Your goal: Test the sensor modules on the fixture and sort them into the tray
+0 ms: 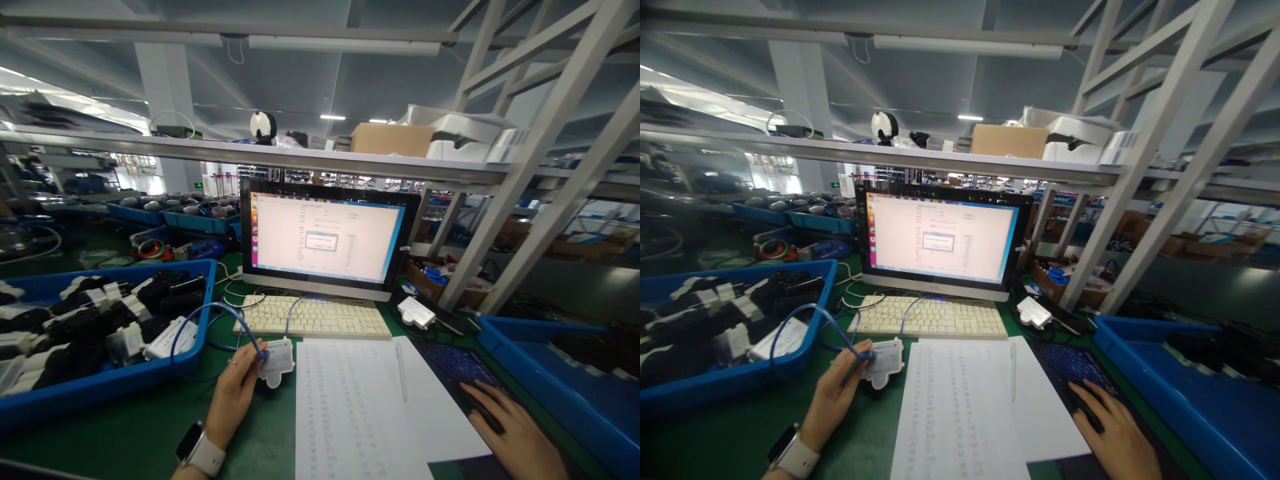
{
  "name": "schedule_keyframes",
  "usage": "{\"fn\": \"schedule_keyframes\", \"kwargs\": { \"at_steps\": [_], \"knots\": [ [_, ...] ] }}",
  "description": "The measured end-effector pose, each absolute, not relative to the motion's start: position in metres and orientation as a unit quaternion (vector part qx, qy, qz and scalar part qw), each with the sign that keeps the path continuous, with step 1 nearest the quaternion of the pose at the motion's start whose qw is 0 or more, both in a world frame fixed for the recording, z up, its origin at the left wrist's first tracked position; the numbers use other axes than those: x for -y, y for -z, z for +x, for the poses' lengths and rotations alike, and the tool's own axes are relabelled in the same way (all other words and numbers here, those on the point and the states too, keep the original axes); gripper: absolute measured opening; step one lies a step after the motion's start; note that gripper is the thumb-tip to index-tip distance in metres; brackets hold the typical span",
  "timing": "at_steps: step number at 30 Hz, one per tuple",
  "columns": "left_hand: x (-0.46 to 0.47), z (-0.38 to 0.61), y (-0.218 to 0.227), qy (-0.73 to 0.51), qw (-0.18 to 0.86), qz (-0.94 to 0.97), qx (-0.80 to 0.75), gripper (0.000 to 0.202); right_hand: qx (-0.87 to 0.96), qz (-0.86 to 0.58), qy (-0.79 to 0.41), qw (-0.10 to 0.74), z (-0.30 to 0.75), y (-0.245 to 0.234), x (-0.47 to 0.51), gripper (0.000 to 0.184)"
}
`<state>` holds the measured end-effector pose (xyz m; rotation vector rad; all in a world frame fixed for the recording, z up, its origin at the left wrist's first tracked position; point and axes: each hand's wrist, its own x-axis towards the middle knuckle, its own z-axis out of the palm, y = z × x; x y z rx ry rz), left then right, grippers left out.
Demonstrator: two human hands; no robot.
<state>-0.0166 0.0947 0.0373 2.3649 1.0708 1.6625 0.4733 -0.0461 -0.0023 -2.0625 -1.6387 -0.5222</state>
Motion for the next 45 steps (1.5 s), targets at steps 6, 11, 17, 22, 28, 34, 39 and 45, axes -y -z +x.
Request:
{"fn": "schedule_keyframes", "kwargs": {
  "at_steps": [6, 11, 17, 22, 28, 34, 39, 45],
  "knots": [
    [-0.0948, -0.0163, -0.0369, -0.542, 0.032, 0.766, -0.345, 0.028, 0.592, -0.752, 0.187, 0.223, 0.4719, 0.0018, 0.0476, 0.046],
    [-0.0951, -0.0161, -0.0362, -0.542, 0.031, 0.767, -0.342, 0.028, 0.59, -0.75, 0.197, 0.224, 0.4718, 0.0021, 0.0466, 0.049],
    [-0.0957, -0.0164, -0.0356, -0.543, 0.037, 0.765, -0.344, 0.027, 0.587, -0.752, 0.205, 0.219, 0.4732, 0.0027, 0.0448, 0.049],
    [-0.0954, -0.0166, -0.0344, -0.54, 0.04, 0.765, -0.349, 0.028, 0.585, -0.752, 0.211, 0.216, 0.4737, 0.0025, 0.0449, 0.05],
    [-0.0949, -0.0181, -0.0332, -0.538, 0.032, 0.769, -0.344, 0.029, 0.592, -0.748, 0.214, 0.213, 0.4733, 0.0038, 0.0444, 0.049],
    [-0.0952, -0.0172, -0.0347, -0.54, 0.034, 0.767, -0.346, 0.028, 0.589, -0.749, 0.215, 0.213, 0.475, 0.005, 0.0443, 0.05],
    [-0.0957, -0.0173, -0.0338, -0.529, 0.041, 0.767, -0.36, 0.027, 0.591, -0.743, 0.222, 0.222, 0.4751, 0.0053, 0.0444, 0.05],
    [-0.0961, -0.0174, -0.0331, -0.534, 0.025, 0.77, -0.348, 0.027, 0.597, -0.736, 0.23, 0.22, 0.4735, 0.0028, 0.0437, 0.05]
  ]
}}
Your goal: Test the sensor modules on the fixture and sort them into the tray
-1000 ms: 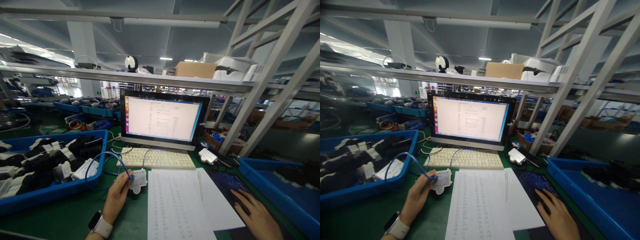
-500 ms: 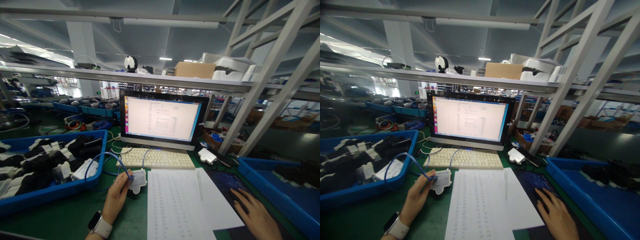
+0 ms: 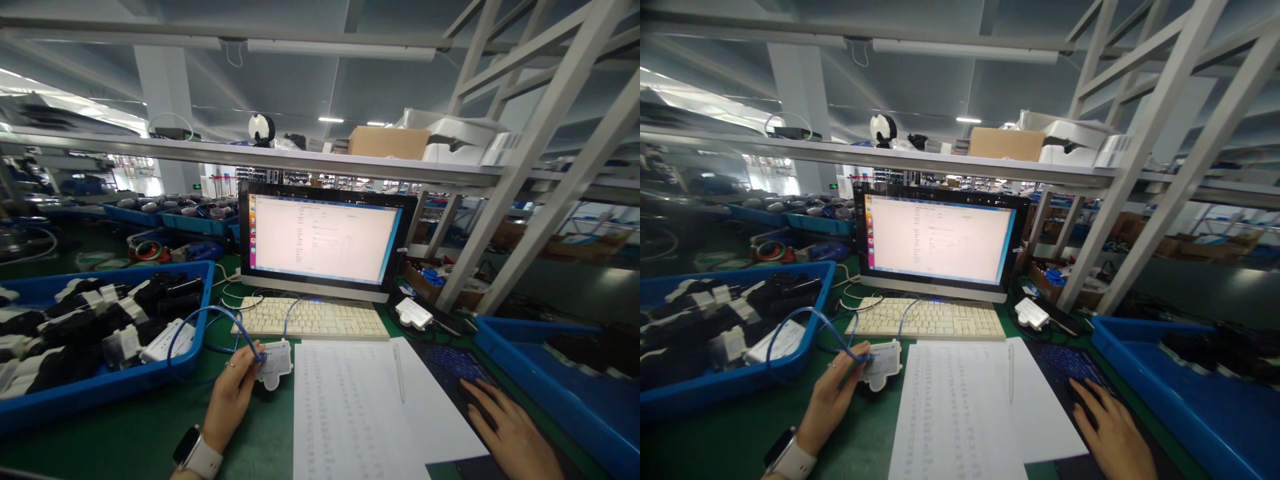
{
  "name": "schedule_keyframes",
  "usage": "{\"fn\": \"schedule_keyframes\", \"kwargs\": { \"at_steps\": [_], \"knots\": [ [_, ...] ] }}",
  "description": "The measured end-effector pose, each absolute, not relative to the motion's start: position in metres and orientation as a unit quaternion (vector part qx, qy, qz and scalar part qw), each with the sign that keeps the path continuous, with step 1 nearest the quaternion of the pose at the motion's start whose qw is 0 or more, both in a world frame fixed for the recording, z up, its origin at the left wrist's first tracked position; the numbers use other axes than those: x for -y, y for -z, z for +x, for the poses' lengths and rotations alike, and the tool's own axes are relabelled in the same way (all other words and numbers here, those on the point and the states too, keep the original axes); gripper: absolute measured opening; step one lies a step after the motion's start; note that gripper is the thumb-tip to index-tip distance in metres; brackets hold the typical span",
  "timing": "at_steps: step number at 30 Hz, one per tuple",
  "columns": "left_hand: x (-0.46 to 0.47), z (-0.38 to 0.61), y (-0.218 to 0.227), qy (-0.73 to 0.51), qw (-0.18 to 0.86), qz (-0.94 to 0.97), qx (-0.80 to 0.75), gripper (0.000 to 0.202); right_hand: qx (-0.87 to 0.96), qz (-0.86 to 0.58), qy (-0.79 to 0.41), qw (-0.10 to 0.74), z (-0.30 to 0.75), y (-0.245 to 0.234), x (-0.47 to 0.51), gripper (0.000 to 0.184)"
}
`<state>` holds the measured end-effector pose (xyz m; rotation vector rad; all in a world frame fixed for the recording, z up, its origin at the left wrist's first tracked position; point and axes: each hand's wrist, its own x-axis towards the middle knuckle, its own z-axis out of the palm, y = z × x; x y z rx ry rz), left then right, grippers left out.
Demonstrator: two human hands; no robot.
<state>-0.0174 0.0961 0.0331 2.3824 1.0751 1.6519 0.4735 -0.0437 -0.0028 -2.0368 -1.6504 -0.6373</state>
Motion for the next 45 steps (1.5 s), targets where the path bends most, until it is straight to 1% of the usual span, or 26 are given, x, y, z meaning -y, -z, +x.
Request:
{"fn": "schedule_keyframes", "kwargs": {
  "at_steps": [17, 29, 38, 45],
  "knots": [
    [-0.0959, -0.0171, -0.0336, -0.538, 0.03, 0.77, -0.342, 0.029, 0.59, -0.749, 0.214, 0.214, 0.471, 0.0007, 0.0446, 0.049],
    [-0.095, -0.0188, -0.0313, -0.534, 0.025, 0.775, -0.338, 0.03, 0.591, -0.747, 0.213, 0.217, 0.4733, 0.0032, 0.0448, 0.051],
    [-0.0973, -0.0165, -0.0346, -0.534, 0.02, 0.773, -0.342, 0.029, 0.589, -0.754, 0.202, 0.21, 0.47, -0.0002, 0.0458, 0.052],
    [-0.0943, -0.0163, -0.0379, -0.537, 0.017, 0.772, -0.338, 0.027, 0.587, -0.754, 0.195, 0.221, 0.4718, 0.0033, 0.0458, 0.053]
  ]
}}
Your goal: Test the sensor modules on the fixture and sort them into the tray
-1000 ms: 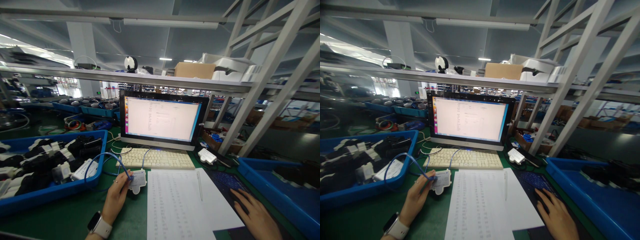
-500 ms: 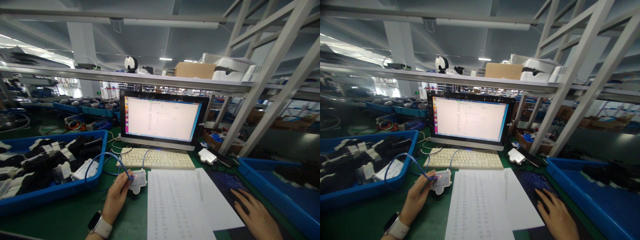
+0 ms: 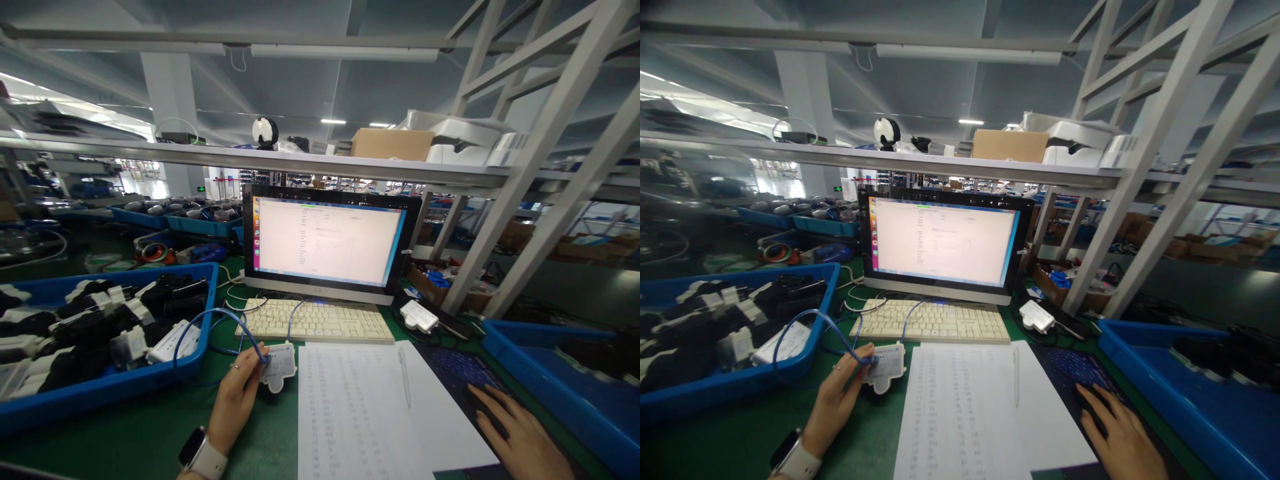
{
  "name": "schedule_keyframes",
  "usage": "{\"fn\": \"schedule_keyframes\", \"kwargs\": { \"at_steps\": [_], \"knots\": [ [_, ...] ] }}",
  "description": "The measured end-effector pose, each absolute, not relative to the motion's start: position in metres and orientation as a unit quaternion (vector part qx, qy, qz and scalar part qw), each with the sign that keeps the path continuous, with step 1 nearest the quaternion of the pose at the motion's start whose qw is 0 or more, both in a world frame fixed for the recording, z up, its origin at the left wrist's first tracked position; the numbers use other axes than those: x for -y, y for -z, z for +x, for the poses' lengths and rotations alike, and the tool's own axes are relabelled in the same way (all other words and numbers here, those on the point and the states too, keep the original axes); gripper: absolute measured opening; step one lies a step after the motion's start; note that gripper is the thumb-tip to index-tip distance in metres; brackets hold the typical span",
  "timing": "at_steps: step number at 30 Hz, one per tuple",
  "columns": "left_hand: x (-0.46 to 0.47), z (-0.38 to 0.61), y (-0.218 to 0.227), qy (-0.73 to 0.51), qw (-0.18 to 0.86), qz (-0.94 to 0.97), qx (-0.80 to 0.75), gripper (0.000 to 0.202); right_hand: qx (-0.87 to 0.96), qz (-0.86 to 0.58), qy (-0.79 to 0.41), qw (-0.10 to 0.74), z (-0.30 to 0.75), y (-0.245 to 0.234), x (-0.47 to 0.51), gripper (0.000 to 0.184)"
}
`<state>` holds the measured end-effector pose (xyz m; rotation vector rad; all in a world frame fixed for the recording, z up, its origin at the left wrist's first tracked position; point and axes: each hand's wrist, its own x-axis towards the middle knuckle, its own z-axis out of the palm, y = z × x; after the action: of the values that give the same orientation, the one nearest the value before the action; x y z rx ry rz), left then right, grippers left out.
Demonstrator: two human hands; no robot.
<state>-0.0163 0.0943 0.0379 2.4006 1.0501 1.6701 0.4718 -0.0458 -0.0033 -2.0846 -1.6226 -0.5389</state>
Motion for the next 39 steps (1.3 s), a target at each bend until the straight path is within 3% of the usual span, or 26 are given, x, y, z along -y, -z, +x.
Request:
{"fn": "schedule_keyframes", "kwargs": {
  "at_steps": [13, 30, 39],
  "knots": [
    [-0.095, -0.015, -0.035, -0.551, 0.028, 0.76, -0.343, 0.029, 0.606, -0.738, 0.189, 0.226, 0.491, 0.019, 0.042, 0.048],
    [-0.094, -0.016, -0.037, -0.552, 0.099, 0.711, -0.423, 0.022, 0.559, -0.795, 0.157, 0.176, 0.458, -0.011, 0.048, 0.062],
    [-0.103, -0.016, -0.038, -0.578, 0.242, 0.621, -0.472, 0.041, 0.559, -0.797, 0.166, 0.155, 0.442, -0.025, 0.05, 0.061]
  ]
}}
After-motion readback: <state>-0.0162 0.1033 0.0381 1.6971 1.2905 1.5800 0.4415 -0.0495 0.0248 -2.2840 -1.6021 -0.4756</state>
